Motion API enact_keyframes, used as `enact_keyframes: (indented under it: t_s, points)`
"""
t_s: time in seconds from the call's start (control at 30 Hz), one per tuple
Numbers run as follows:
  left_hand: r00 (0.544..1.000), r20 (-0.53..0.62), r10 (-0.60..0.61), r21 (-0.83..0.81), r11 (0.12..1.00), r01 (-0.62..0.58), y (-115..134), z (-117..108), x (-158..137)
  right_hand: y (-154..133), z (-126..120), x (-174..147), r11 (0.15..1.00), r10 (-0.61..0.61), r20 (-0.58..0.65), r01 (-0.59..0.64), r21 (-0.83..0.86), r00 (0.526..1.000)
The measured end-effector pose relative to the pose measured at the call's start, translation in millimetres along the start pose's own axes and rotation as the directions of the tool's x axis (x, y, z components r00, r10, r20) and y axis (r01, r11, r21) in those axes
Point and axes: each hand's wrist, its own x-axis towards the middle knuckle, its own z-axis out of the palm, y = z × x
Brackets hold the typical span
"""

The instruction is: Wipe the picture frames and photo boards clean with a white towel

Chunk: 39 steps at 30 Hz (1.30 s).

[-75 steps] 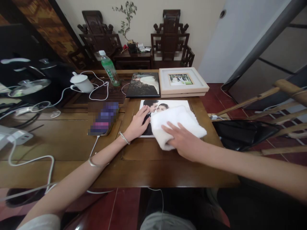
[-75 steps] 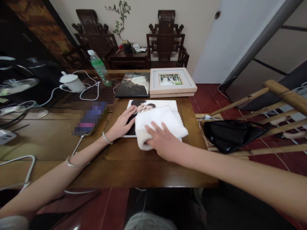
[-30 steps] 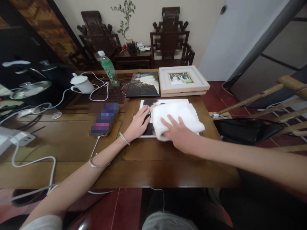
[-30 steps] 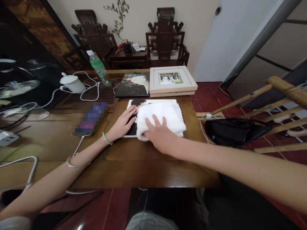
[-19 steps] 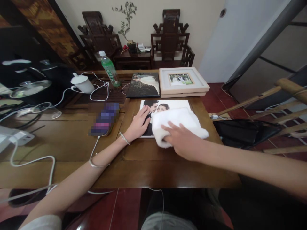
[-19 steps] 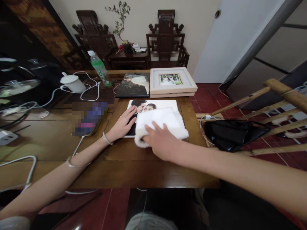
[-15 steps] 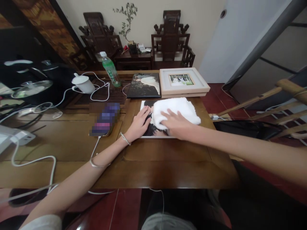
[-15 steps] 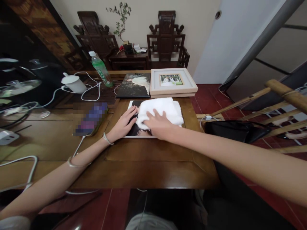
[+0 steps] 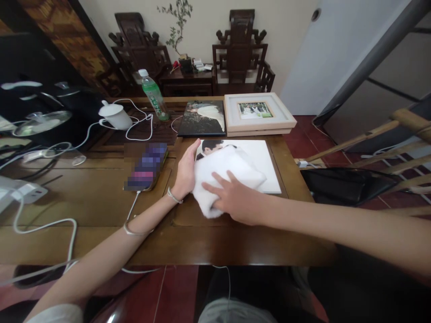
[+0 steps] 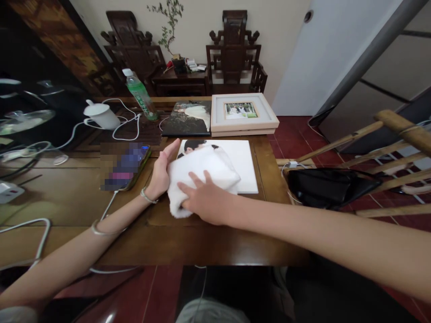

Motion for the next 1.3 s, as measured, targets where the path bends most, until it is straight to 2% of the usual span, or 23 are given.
enact_keyframes:
  t_s: [0.07, 0.17, 0.3, 0.47, 0.57, 0.7, 0.83, 0.93, 1.07, 1.3]
  points:
    - [0.998, 0.054, 0.029, 0.064, 0.997, -0.032, 4, 1, -1, -6, 0, -14, 0.999, 0.007, 0.029, -0.009, 0.05, 1.0]
    - [0.981, 0.179, 0.071, 0.19, 0.976, -0.106, 9, 3, -2, -1, 0, -30, 0.989, 0.093, 0.008, -0.094, 0.115, 0.996]
    - [0.956, 0.285, 0.064, 0.279, 0.949, -0.146, 7, 5, -3, 33, 0, -31, 0.955, 0.283, -0.063, -0.276, 0.111, 0.957]
    - [0.942, 0.323, 0.089, 0.278, 0.943, -0.185, 2, 7, -2, 82, -7, -1, 0.891, 0.445, -0.107, -0.428, 0.149, 0.889]
    - [0.943, 0.322, 0.083, 0.292, 0.939, -0.182, 3, 6, -1, 96, -19, 31, 0.883, 0.443, -0.142, -0.404, 0.24, 0.885]
    - [0.941, 0.331, 0.078, 0.307, 0.934, -0.185, 8, 4, 0, 97, -33, 74, 0.905, 0.357, -0.216, -0.279, 0.32, 0.909]
    - [0.942, 0.332, 0.06, 0.307, 0.937, -0.168, 11, 3, 1, 92, -43, 89, 0.918, 0.332, -0.155, -0.281, 0.279, 0.931]
    - [0.941, 0.334, 0.059, 0.303, 0.938, -0.166, 9, 3, 0, 93, -47, 75, 0.922, 0.328, -0.091, -0.297, 0.249, 0.94]
    - [0.943, 0.327, 0.067, 0.283, 0.945, -0.165, 5, 4, -1, 108, -41, 31, 0.915, 0.336, -0.046, -0.314, 0.254, 0.941]
    - [0.943, 0.326, 0.065, 0.292, 0.942, -0.166, 4, 5, -2, 148, -9, -50, 0.871, 0.474, -0.039, -0.462, 0.17, 0.88]
